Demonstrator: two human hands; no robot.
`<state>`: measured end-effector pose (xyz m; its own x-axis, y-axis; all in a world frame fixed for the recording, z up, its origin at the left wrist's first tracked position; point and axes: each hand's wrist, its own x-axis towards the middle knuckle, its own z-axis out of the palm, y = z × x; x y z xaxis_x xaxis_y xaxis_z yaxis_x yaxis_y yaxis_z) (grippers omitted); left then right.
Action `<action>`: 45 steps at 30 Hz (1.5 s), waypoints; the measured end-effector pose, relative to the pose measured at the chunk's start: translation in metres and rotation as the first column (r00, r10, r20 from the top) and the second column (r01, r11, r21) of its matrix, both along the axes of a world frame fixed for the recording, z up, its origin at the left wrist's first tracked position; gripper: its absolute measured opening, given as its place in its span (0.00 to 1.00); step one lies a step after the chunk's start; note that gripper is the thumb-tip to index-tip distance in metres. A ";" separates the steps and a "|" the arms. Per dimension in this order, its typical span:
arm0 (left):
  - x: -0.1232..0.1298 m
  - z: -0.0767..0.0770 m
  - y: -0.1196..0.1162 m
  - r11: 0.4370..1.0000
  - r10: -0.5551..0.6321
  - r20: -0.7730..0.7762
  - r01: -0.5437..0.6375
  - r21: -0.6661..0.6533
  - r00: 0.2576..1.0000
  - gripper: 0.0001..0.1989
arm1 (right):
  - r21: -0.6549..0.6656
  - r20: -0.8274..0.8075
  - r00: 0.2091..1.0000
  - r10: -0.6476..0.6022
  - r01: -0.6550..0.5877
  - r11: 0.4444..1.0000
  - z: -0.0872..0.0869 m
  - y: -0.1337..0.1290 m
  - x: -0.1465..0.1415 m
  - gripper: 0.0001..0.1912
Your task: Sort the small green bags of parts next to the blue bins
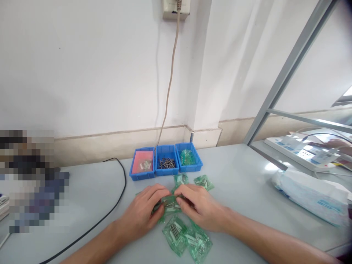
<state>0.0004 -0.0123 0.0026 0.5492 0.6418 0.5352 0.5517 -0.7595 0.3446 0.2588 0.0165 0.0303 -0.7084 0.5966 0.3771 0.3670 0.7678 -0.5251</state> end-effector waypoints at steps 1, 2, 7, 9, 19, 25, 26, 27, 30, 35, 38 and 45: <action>0.000 0.000 0.000 1.000 -0.003 0.001 0.003 -0.004 1.000 0.15 | 0.000 0.002 1.000 0.001 -0.001 1.000 0.000 0.000 0.000 0.05; -0.001 -0.001 0.000 1.000 -0.005 0.001 0.005 -0.006 1.000 0.16 | 0.000 0.004 1.000 0.001 -0.001 1.000 0.000 0.000 0.000 0.05; -0.001 -0.001 -0.001 1.000 0.005 0.001 -0.005 0.006 1.000 0.16 | -0.003 0.003 1.000 -0.006 0.006 1.000 0.000 0.000 0.001 0.05; 0.000 0.000 0.000 1.000 0.002 0.002 -0.002 0.014 1.000 0.15 | -0.003 0.005 1.000 -0.008 0.008 1.000 0.000 0.000 0.001 0.05; 0.001 0.002 -0.001 0.999 0.016 -0.001 -0.016 0.037 1.000 0.15 | 0.014 0.001 1.000 -0.003 0.003 1.000 0.000 0.001 0.000 0.06; 0.000 0.000 -0.001 1.000 0.011 -0.003 -0.011 0.024 1.000 0.16 | 0.018 0.016 1.000 -0.002 0.001 1.000 -0.001 0.000 0.001 0.06; 0.000 0.000 -0.001 1.000 0.008 -0.003 -0.008 0.022 1.000 0.16 | 0.018 0.021 1.000 0.001 -0.002 1.000 -0.001 0.000 0.001 0.06; 0.000 0.000 -0.001 1.000 0.007 -0.002 -0.007 0.023 1.000 0.16 | 0.017 0.025 1.000 0.003 -0.003 1.000 -0.002 0.000 0.001 0.06; -0.001 -0.001 -0.001 1.000 0.008 -0.005 -0.008 0.011 1.000 0.17 | 0.010 0.049 0.999 0.019 -0.019 1.000 -0.003 0.001 0.001 0.06; 0.000 0.000 0.000 0.998 -0.006 -0.045 0.004 -0.060 0.999 0.21 | 0.015 0.116 0.991 0.074 -0.076 0.997 -0.002 0.002 -0.003 0.08; 0.000 0.001 0.000 0.997 -0.018 -0.054 0.014 -0.081 0.998 0.20 | 0.031 0.131 0.988 0.084 -0.089 0.996 -0.001 0.002 -0.004 0.11; -0.001 -0.003 -0.001 1.000 0.017 -0.004 -0.017 -0.019 1.000 0.26 | -0.002 0.113 0.993 0.042 -0.042 0.999 -0.001 0.001 -0.002 0.12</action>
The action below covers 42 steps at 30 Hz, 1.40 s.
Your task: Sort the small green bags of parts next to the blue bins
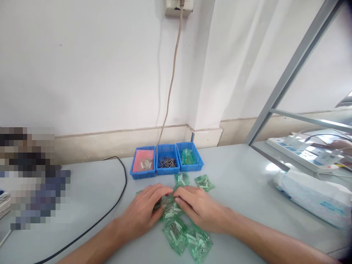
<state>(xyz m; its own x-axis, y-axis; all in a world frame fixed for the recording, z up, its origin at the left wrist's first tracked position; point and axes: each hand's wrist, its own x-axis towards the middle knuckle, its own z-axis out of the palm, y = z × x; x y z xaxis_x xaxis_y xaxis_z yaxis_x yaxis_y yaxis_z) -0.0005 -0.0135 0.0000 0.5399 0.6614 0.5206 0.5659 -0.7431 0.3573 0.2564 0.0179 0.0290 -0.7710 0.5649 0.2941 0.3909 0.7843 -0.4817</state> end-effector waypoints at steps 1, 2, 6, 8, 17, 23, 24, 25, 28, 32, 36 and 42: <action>0.000 -0.001 0.000 1.000 0.009 0.010 -0.009 0.006 1.000 0.27 | -0.012 -0.007 1.000 -0.018 0.018 1.000 0.000 0.000 0.000 0.13; -0.001 -0.003 0.000 1.000 0.019 0.014 -0.019 0.008 1.000 0.28 | -0.026 -0.013 0.999 -0.035 0.035 0.999 0.001 0.000 0.001 0.14; -0.002 -0.007 0.001 0.999 0.036 0.028 -0.037 0.006 0.999 0.30 | -0.111 -0.044 0.995 -0.087 0.082 0.990 0.003 -0.001 0.002 0.13; -0.003 -0.008 0.001 1.000 0.030 0.029 -0.030 -0.002 0.999 0.31 | -0.134 -0.061 0.993 -0.103 0.094 0.987 0.003 -0.002 0.003 0.14; -0.001 -0.002 0.004 0.995 0.029 0.026 -0.032 0.095 0.999 0.08 | -0.093 -0.093 0.992 -0.082 0.074 0.993 0.004 -0.002 0.003 0.11; 0.003 0.005 0.003 0.990 0.083 0.040 -0.087 0.107 0.996 0.12 | -0.016 -0.180 0.983 -0.038 0.036 0.999 0.000 -0.001 0.006 0.14; 0.003 0.006 0.003 0.991 0.083 0.044 -0.087 0.099 0.996 0.12 | -0.015 -0.192 0.981 -0.026 0.023 1.000 0.001 -0.001 0.007 0.14; 0.003 0.006 0.003 0.992 0.082 0.046 -0.086 0.089 0.996 0.12 | -0.016 -0.203 0.979 -0.010 0.006 1.000 0.002 -0.002 0.008 0.14; 0.003 0.007 0.003 0.994 0.073 0.037 -0.076 0.081 0.997 0.14 | -0.028 -0.200 0.980 0.023 -0.029 0.999 0.005 -0.003 0.008 0.13; 0.003 0.008 0.003 0.996 0.028 0.003 -0.029 0.083 1.000 0.19 | 0.013 -0.212 0.977 -0.005 0.008 1.000 0.000 -0.002 0.005 0.09; 0.002 0.009 0.002 0.997 -0.012 -0.003 0.012 0.074 1.000 0.18 | 0.068 -0.241 0.971 -0.007 0.024 0.997 -0.004 0.001 0.002 0.08; 0.001 0.010 0.002 0.999 -0.016 -0.002 0.016 0.034 1.000 0.15 | 0.088 -0.237 0.971 -0.012 0.033 0.996 -0.001 0.000 0.002 0.07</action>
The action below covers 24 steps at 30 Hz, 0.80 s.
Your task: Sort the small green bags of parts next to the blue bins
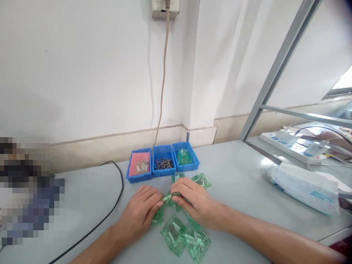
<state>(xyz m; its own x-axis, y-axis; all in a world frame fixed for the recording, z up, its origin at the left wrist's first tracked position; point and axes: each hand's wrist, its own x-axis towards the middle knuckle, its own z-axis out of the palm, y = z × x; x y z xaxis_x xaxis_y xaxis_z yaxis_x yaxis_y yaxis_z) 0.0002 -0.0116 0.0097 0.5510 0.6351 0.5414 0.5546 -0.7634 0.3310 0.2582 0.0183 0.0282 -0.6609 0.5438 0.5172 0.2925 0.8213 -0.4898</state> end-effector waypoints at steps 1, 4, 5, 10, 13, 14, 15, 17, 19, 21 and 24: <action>0.000 0.000 0.000 1.000 0.000 0.002 0.000 0.000 1.000 0.14 | -0.001 0.002 1.000 -0.001 0.001 1.000 0.000 0.000 0.000 0.07; -0.001 -0.002 0.001 1.000 0.009 0.009 -0.009 0.015 1.000 0.13 | -0.007 0.006 1.000 -0.001 0.001 1.000 -0.001 0.001 0.000 0.07; -0.001 -0.003 0.001 1.000 0.010 0.014 -0.011 0.025 1.000 0.13 | -0.009 0.006 1.000 0.001 -0.001 1.000 -0.001 0.001 0.000 0.07; -0.001 -0.008 0.003 0.997 0.022 0.036 -0.025 0.077 0.999 0.08 | -0.006 0.002 1.000 0.019 -0.019 1.000 -0.003 0.005 -0.001 0.07; -0.001 -0.008 0.003 0.996 0.019 0.036 -0.022 0.091 0.999 0.07 | -0.001 0.002 1.000 0.022 -0.022 1.000 -0.004 0.005 0.000 0.06; 0.000 -0.008 0.003 0.995 0.020 0.039 -0.024 0.098 0.999 0.07 | 0.001 0.003 1.000 0.021 -0.021 1.000 -0.005 0.005 0.000 0.06; 0.000 -0.008 0.003 0.994 0.023 0.041 -0.027 0.105 0.999 0.07 | 0.002 0.007 1.000 0.019 -0.019 1.000 -0.005 0.005 0.000 0.06; 0.000 -0.007 0.003 0.993 0.033 0.043 -0.038 0.113 0.999 0.07 | 0.003 0.015 1.000 0.016 -0.016 1.000 -0.006 0.005 0.000 0.06; 0.001 -0.006 0.002 0.992 0.038 0.044 -0.043 0.116 0.998 0.06 | 0.004 0.019 1.000 0.013 -0.013 1.000 -0.007 0.004 0.000 0.06; 0.001 -0.006 0.002 0.992 0.041 0.047 -0.046 0.119 0.998 0.07 | 0.006 0.020 1.000 0.016 -0.016 1.000 -0.006 0.003 0.000 0.06; 0.002 -0.005 0.002 0.991 0.042 0.055 -0.049 0.128 0.998 0.09 | 0.003 0.020 0.999 0.026 -0.026 1.000 -0.005 0.002 -0.001 0.06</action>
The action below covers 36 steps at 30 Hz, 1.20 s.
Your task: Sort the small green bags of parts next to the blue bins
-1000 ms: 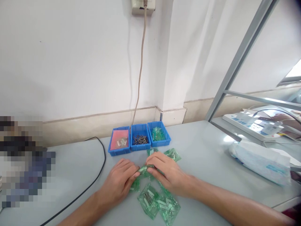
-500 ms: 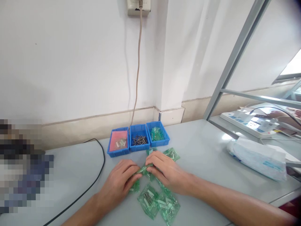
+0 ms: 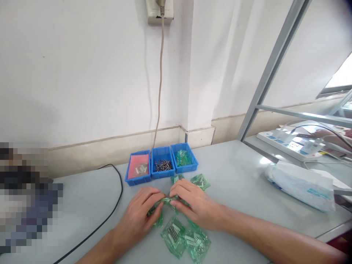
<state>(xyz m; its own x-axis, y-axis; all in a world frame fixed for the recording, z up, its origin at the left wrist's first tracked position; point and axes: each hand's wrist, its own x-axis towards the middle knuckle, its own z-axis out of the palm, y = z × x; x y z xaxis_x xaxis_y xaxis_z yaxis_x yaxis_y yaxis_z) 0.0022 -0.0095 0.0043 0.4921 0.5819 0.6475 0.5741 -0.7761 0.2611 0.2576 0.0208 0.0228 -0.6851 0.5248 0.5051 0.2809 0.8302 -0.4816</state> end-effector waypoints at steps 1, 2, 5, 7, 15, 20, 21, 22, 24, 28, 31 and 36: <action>0.001 0.001 0.000 1.000 -0.004 0.003 0.004 0.000 1.000 0.10 | 0.000 -0.002 1.000 0.000 0.000 1.000 0.000 0.000 0.000 0.06; 0.001 0.001 0.000 1.000 -0.011 0.006 0.011 -0.004 1.000 0.11 | 0.000 -0.003 1.000 -0.001 0.001 1.000 0.000 0.000 -0.001 0.06; 0.003 0.002 0.000 0.999 -0.040 0.006 0.040 -0.028 0.999 0.13 | -0.010 0.013 1.000 0.004 -0.004 1.000 -0.003 -0.001 -0.002 0.06; 0.003 0.001 0.000 0.998 -0.053 0.006 0.053 -0.034 0.999 0.13 | -0.024 0.041 0.999 0.011 -0.010 1.000 -0.005 -0.002 -0.002 0.07; 0.002 -0.001 0.001 0.998 -0.030 0.012 0.031 -0.050 0.999 0.10 | -0.001 0.084 0.996 -0.002 0.002 1.000 -0.006 -0.001 -0.002 0.07; 0.001 0.002 0.000 1.000 -0.009 0.021 0.009 -0.019 1.000 0.12 | -0.035 0.105 0.993 -0.052 0.056 0.998 -0.001 -0.002 -0.001 0.05; 0.001 0.002 0.000 1.000 0.003 0.024 -0.003 -0.011 1.000 0.11 | -0.046 0.098 0.993 -0.067 0.072 0.996 0.000 -0.002 -0.001 0.05; 0.001 0.002 0.000 1.000 0.017 0.024 -0.017 -0.004 1.000 0.11 | -0.055 0.094 0.992 -0.081 0.087 0.995 0.001 -0.003 0.000 0.05; 0.000 0.001 0.001 0.999 0.042 0.018 -0.042 0.003 0.999 0.10 | -0.068 0.086 0.992 -0.096 0.102 0.992 0.001 -0.002 0.000 0.05; 0.000 -0.001 0.001 0.999 0.053 0.019 -0.053 -0.006 0.998 0.07 | -0.131 0.056 0.992 -0.115 0.121 0.984 -0.002 -0.001 0.001 0.03; 0.000 -0.003 0.000 0.996 0.081 0.058 -0.078 -0.051 0.995 0.08 | -0.207 0.009 0.988 -0.151 0.150 0.967 -0.003 -0.001 0.002 0.01; 0.000 -0.002 0.000 0.999 0.035 0.058 -0.035 -0.007 0.998 0.09 | -0.309 -0.073 0.985 -0.155 0.126 0.943 0.001 -0.002 0.000 0.03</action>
